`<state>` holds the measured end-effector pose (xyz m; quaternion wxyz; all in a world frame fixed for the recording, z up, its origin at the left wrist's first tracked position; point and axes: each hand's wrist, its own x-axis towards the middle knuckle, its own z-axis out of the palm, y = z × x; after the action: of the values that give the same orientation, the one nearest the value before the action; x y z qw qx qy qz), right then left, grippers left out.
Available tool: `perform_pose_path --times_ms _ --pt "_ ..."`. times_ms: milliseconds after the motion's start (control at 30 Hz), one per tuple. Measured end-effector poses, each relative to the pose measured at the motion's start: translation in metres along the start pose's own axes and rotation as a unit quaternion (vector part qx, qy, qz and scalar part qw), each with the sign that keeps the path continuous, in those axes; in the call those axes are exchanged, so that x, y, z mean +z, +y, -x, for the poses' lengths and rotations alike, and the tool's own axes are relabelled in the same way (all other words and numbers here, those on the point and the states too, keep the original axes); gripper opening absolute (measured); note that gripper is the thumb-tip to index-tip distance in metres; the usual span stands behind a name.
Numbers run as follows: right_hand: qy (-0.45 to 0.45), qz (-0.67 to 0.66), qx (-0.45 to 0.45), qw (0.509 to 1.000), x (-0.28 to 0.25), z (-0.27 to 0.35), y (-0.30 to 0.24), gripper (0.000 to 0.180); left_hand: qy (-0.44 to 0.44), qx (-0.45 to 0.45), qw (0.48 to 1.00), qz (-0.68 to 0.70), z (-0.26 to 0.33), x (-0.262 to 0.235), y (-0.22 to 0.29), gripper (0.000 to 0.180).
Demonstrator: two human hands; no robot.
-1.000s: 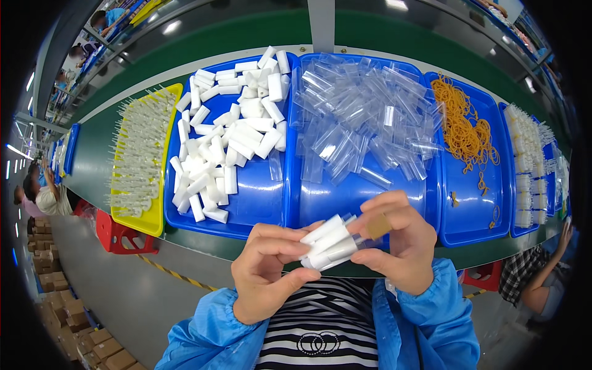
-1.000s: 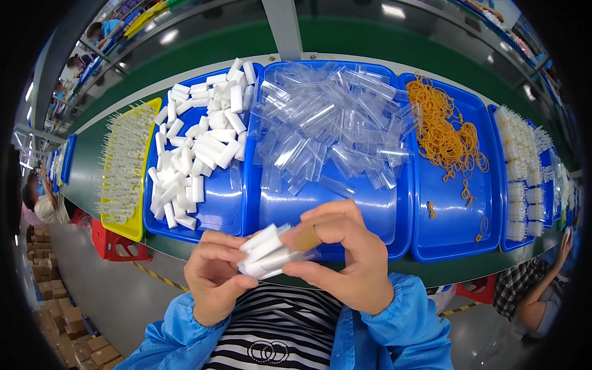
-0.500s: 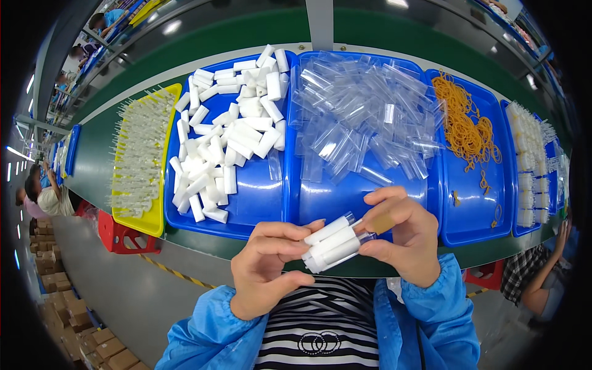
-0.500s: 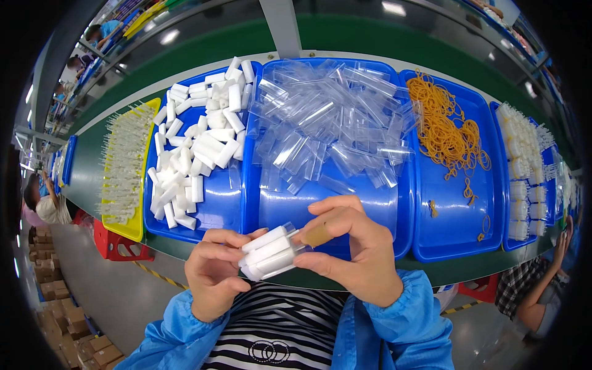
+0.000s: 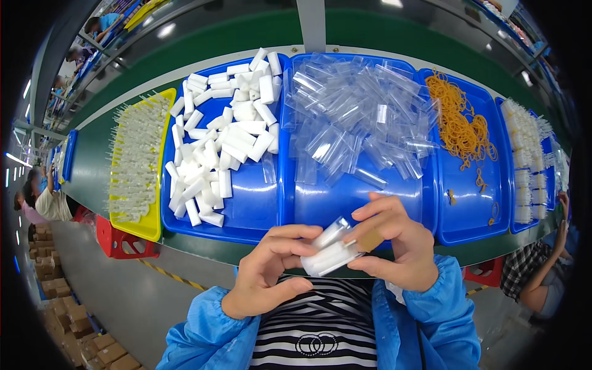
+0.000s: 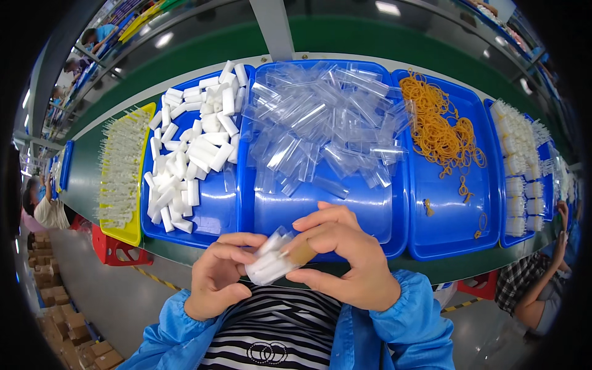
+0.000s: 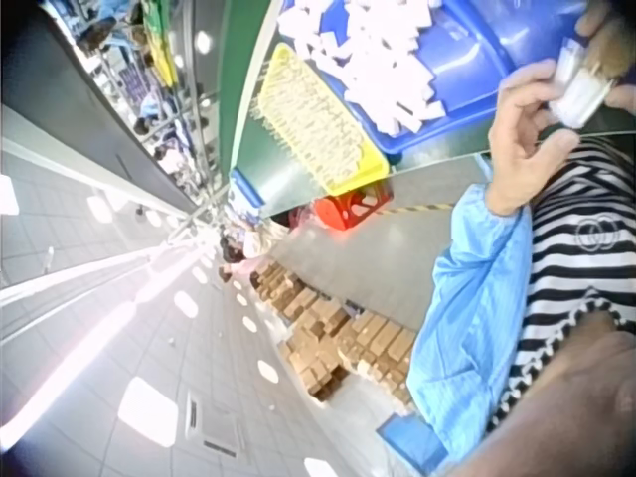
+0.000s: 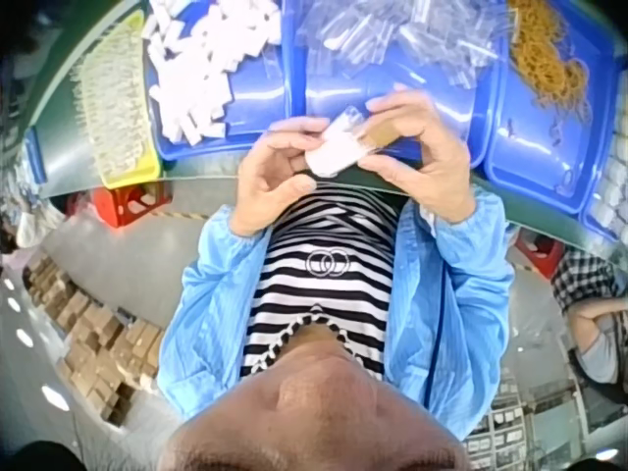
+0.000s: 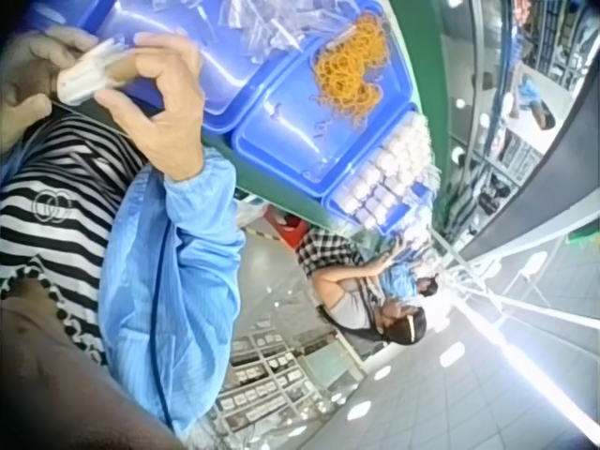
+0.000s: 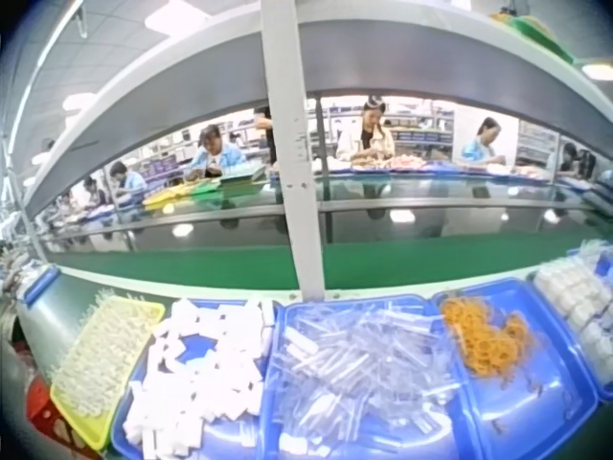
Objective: The person assembles small white cylindrical components by inserting clear plastic tubes into them. They gather the assembled units into a bundle, secure the bundle with a rubber band, and then use a utility knife to trim the protruding ends of the tubes flush with the cylinders. The person repeats this process with multiple sets of components.
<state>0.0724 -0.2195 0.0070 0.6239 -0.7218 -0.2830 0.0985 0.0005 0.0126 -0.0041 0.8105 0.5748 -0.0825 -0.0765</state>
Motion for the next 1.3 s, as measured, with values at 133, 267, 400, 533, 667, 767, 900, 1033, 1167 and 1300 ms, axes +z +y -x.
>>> perform_pose_path --times_ms 133,267,400,533,667,767,900,1033,1167,1300 --pt "-0.041 0.069 -0.038 0.996 0.003 0.002 -0.002 0.024 -0.034 -0.049 0.997 -0.044 -0.003 0.000 0.002 0.033" --pt "-0.011 0.080 -0.040 0.996 -0.001 -0.002 -0.003 0.023 0.006 -0.037 0.996 -0.085 0.000 0.000 -0.001 0.030" --pt "0.102 0.362 -0.066 0.924 -0.023 -0.016 0.013 0.032 0.052 -0.003 0.998 -0.048 -0.002 0.002 0.001 0.029" --pt "0.042 0.545 -0.031 0.837 -0.011 -0.023 0.019 0.033 0.082 -0.009 0.996 -0.013 -0.003 0.000 -0.006 0.028" --pt "-0.007 0.506 0.004 0.862 -0.013 -0.021 0.006 0.032 0.111 0.030 0.992 -0.052 -0.002 0.003 -0.006 0.027" --pt "0.083 0.132 0.093 0.983 -0.010 -0.019 -0.006 0.037 0.129 0.022 0.988 -0.080 -0.003 0.009 -0.002 0.026" --pt "0.175 -0.214 0.098 0.956 0.016 -0.019 -0.018 0.045 0.131 0.006 0.985 -0.110 -0.004 0.015 -0.001 0.027" --pt "0.148 -0.220 0.062 0.962 0.036 -0.014 -0.008 0.044 0.157 0.013 0.980 -0.117 -0.003 0.017 -0.001 0.027" --pt "0.153 -0.188 0.075 0.967 0.041 -0.013 -0.007 0.037 0.181 0.015 0.975 -0.125 -0.002 0.016 -0.002 0.026" --pt "0.143 -0.155 0.088 0.973 0.043 -0.012 -0.007 0.035 0.180 0.017 0.972 -0.149 -0.003 0.015 0.001 0.025"
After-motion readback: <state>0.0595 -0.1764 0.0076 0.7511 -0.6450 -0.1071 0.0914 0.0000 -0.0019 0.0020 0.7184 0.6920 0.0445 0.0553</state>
